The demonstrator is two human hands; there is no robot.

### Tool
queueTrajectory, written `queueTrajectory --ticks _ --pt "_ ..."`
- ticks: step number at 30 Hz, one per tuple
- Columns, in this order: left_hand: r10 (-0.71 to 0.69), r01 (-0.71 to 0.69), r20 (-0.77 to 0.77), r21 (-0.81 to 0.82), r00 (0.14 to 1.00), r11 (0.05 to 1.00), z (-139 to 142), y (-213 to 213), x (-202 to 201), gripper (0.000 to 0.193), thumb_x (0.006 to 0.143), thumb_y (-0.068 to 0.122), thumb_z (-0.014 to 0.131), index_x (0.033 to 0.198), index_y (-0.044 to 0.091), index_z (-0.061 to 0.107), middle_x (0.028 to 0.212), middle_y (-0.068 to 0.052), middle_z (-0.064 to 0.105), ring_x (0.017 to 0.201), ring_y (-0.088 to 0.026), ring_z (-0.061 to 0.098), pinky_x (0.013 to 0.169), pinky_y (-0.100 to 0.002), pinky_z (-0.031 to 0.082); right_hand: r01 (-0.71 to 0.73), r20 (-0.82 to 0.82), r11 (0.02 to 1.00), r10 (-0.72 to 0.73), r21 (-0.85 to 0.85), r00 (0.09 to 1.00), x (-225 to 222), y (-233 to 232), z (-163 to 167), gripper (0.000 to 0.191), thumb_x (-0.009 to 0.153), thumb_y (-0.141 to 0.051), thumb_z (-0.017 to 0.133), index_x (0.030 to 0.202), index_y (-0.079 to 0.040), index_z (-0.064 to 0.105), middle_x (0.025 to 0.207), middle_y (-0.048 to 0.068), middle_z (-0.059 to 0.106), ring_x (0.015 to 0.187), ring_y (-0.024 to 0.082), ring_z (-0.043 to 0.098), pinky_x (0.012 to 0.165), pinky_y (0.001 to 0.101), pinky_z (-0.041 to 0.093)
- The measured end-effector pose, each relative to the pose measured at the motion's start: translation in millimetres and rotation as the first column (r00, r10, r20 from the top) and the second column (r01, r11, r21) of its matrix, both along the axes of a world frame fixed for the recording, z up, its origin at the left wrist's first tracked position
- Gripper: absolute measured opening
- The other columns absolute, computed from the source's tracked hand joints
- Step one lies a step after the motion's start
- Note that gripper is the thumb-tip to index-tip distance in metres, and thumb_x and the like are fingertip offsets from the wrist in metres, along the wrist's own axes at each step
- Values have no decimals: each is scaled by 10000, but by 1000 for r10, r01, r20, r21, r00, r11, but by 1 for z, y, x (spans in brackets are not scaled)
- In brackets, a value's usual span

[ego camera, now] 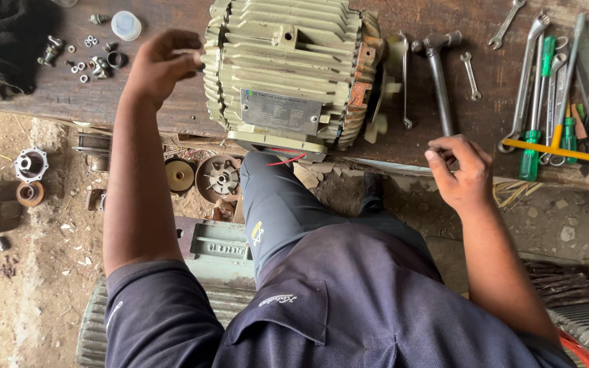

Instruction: The person uses a spanner to loosen bolts on an electric motor clamped at the workbench, removes the fan cover and end housing, and handles the motor body while picking up and setting down wrenches and small fasteners on the bench.

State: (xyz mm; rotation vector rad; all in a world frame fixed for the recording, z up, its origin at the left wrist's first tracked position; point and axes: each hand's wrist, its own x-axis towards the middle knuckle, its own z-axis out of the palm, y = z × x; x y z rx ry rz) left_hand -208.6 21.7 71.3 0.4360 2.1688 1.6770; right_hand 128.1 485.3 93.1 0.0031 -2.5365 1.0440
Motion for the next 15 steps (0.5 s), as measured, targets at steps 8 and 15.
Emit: queueTrajectory --ticks 8,15 --pt "-13 -45 166 341 986 939 -37 -6 6 187 1021 55 712 1198 28 659 1096 -62 725 1019 -155 715 954 -363 639 -12 14 1000 12 -12 1000 0 -2 -3 106 985 -16 734 1070 -8 672 957 103 698 829 183 697 721 294 546" --pt "90 -126 126 314 988 941 -44 2 7 208 1057 203 696 1137 11 681 975 -41 709 856 -115 699 788 -312 631 -8 20 1000 8 11 1000 -4 -6 0 95 983 -18 740 1053 -16 676 948 95 694 827 185 694 717 293 542"
